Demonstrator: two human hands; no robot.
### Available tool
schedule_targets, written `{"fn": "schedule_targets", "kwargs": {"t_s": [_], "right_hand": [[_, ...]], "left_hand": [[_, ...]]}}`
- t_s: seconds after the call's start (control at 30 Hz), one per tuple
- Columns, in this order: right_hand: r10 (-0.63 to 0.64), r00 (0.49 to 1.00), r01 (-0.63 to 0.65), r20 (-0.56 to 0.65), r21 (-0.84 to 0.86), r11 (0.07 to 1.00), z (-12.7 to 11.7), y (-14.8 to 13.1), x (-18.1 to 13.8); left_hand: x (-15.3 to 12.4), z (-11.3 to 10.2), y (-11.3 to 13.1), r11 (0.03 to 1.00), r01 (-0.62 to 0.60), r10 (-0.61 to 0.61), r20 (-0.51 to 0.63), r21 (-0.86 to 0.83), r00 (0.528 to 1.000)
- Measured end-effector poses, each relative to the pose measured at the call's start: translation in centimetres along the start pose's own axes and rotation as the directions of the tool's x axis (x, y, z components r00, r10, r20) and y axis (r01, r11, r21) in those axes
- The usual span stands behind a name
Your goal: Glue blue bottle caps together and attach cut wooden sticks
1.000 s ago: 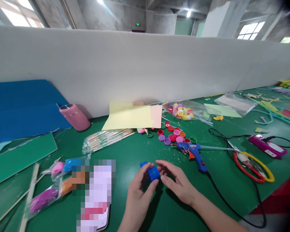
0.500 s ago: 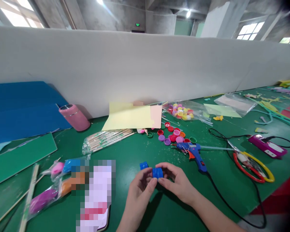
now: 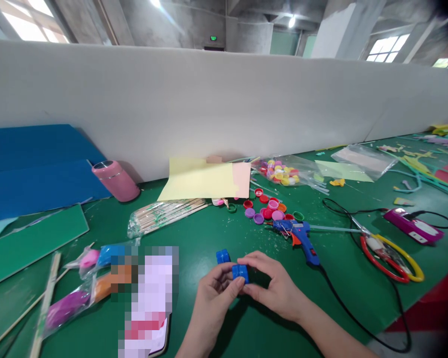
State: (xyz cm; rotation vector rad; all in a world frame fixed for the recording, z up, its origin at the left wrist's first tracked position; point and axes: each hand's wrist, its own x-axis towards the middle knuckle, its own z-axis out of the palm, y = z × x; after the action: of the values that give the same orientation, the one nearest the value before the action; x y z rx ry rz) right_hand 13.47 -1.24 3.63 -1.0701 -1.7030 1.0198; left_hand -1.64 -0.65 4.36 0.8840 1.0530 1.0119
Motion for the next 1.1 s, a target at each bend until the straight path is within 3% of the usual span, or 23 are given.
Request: {"fn": "schedule_targets", "kwargs": {"t_s": [0.8,1.1], "right_hand": [[0.001,0.997,-0.003,0.083,0.029,1.000,-0.8,0.2,0.1],[0.015,0.991,-0.018,0.133,0.020,1.000,-1.3,0.5,-0.2]], "left_hand": [[0.3,-0.3,-0.6,0.998,-0.019,0.017,0.023,0.061,1.000],[0.5,-1.2,-1.2,0.972,-0.101,0.058,0.197,0.214,0.979]]}}
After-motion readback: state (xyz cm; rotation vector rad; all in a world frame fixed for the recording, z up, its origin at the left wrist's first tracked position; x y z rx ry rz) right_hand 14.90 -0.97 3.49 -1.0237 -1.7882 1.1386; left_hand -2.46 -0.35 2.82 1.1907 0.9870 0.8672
